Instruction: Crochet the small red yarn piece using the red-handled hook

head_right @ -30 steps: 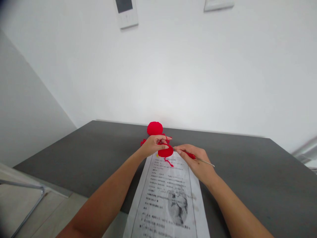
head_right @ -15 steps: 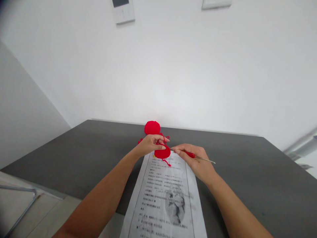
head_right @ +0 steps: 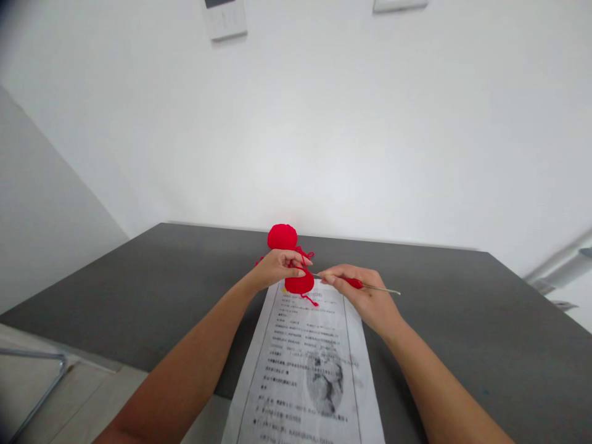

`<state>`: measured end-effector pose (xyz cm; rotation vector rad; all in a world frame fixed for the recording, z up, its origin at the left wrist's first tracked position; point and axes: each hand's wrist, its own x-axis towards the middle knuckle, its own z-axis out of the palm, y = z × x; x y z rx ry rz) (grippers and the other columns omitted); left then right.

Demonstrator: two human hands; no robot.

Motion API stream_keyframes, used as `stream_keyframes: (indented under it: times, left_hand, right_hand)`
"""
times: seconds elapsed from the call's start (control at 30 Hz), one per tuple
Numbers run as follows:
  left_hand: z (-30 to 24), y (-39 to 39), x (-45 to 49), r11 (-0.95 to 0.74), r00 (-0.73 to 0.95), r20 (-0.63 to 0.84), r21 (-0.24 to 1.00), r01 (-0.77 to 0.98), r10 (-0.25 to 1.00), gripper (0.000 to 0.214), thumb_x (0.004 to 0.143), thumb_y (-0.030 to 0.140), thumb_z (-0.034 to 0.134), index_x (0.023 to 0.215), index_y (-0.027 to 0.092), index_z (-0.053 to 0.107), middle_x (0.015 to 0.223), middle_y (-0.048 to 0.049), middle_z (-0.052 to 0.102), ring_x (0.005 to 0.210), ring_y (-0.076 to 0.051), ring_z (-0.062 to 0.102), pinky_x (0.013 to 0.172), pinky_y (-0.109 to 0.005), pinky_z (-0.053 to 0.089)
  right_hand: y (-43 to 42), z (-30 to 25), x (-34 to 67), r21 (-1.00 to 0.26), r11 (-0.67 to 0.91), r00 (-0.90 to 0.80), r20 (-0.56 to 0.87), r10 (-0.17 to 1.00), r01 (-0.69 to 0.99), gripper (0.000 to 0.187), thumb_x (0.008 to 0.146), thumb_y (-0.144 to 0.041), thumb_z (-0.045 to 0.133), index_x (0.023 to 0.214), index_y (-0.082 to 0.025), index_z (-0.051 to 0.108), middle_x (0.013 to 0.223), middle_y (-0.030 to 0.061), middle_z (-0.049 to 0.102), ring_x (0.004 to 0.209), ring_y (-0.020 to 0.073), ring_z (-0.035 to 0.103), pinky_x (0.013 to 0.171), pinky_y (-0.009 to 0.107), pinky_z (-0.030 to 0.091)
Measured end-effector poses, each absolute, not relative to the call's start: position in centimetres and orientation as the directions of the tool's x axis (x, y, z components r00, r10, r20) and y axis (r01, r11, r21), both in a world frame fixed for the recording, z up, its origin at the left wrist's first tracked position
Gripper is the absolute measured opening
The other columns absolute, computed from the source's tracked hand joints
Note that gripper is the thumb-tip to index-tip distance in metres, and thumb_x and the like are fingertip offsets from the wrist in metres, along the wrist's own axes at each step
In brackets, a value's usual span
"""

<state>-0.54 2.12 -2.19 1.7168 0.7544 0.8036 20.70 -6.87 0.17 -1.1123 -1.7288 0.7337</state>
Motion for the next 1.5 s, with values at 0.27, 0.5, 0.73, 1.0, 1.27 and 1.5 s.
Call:
stream_keyframes:
  times: [0.27, 0.5, 0.73, 1.0, 1.27, 1.5]
  left_hand:
    - [-1.8, 1.6, -0.4, -0.057, 0.626, 0.087, 0.996, -0.067, 0.775, 0.034, 0.059, 0.023, 0.078, 0.091, 0.013, 0.073, 0.063, 0.0034, 0.052, 0.061, -0.006, 0.046, 0.059, -0.022, 0.033]
    - [-1.0, 0.7, -0.1, 0.088, 0.683, 0.024, 0.988, -0.129, 0.730, 0.035, 0.057, 0.022, 0.081, 0.089, 0.012, 0.073, 0.066, 0.0010, 0.060, 0.063, -0.008, 0.053, 0.066, -0.024, 0.040]
    - [-1.0, 0.3, 0.4, 0.159, 0.697, -0.005, 0.975, -0.157, 0.717, 0.038, 0.052, 0.020, 0.083, 0.087, 0.012, 0.073, 0.073, -0.0042, 0.069, 0.069, -0.012, 0.060, 0.072, -0.026, 0.044]
    - [-1.3, 1.0, 0.1, -0.098, 0.564, 0.096, 0.995, -0.027, 0.820, 0.030, 0.062, 0.032, 0.079, 0.084, 0.013, 0.074, 0.086, -0.0083, 0.072, 0.082, -0.017, 0.063, 0.079, -0.030, 0.046]
    - [-0.9, 0.7, 0.1, -0.146, 0.549, 0.149, 0.988, -0.051, 0.823, 0.035, 0.066, 0.033, 0.077, 0.095, 0.013, 0.072, 0.085, -0.0068, 0.070, 0.084, -0.017, 0.062, 0.080, -0.029, 0.045]
    - [-1.0, -0.1, 0.9, 0.064, 0.626, 0.075, 0.978, -0.196, 0.777, 0.059, 0.057, 0.025, 0.082, 0.112, 0.014, 0.066, 0.069, 0.0009, 0.063, 0.066, -0.010, 0.057, 0.071, -0.025, 0.042]
  right_hand:
    - [-5.9, -1.6, 20.6, -0.925, 0.374, -0.076, 0.368, 0.927, 0.073, 0.018, 0.080, -0.038, 0.069, 0.085, -0.022, 0.076, 0.087, 0.0064, 0.077, 0.079, 0.0216, 0.072, 0.076, 0.036, 0.057]
    - [-6.4, -1.7, 20.1, -0.757, 0.608, -0.191, 0.578, 0.794, 0.239, 0.015, 0.088, -0.030, 0.061, 0.089, -0.026, 0.075, 0.095, 0.0058, 0.076, 0.092, 0.0215, 0.070, 0.085, 0.037, 0.055]
    - [-6.4, -2.2, 19.9, -0.619, 0.695, -0.278, 0.640, 0.717, 0.366, 0.017, 0.090, -0.029, 0.057, 0.097, -0.026, 0.073, 0.110, 0.0075, 0.072, 0.101, 0.0216, 0.066, 0.091, 0.038, 0.053]
    - [-6.5, -1.9, 19.8, -0.742, 0.581, -0.143, 0.569, 0.810, 0.336, 0.020, 0.090, -0.035, 0.056, 0.094, -0.025, 0.072, 0.102, 0.0061, 0.074, 0.097, 0.0223, 0.069, 0.089, 0.038, 0.054]
    - [-6.5, -1.8, 19.6, -0.773, 0.558, -0.111, 0.553, 0.826, 0.301, 0.019, 0.089, -0.035, 0.057, 0.092, -0.025, 0.073, 0.101, 0.0056, 0.074, 0.096, 0.0217, 0.069, 0.088, 0.037, 0.054]
    - [-6.7, -1.9, 19.3, -0.718, 0.635, -0.152, 0.620, 0.770, 0.287, 0.017, 0.090, -0.034, 0.057, 0.092, -0.025, 0.072, 0.097, 0.0058, 0.075, 0.090, 0.0206, 0.069, 0.083, 0.036, 0.055]
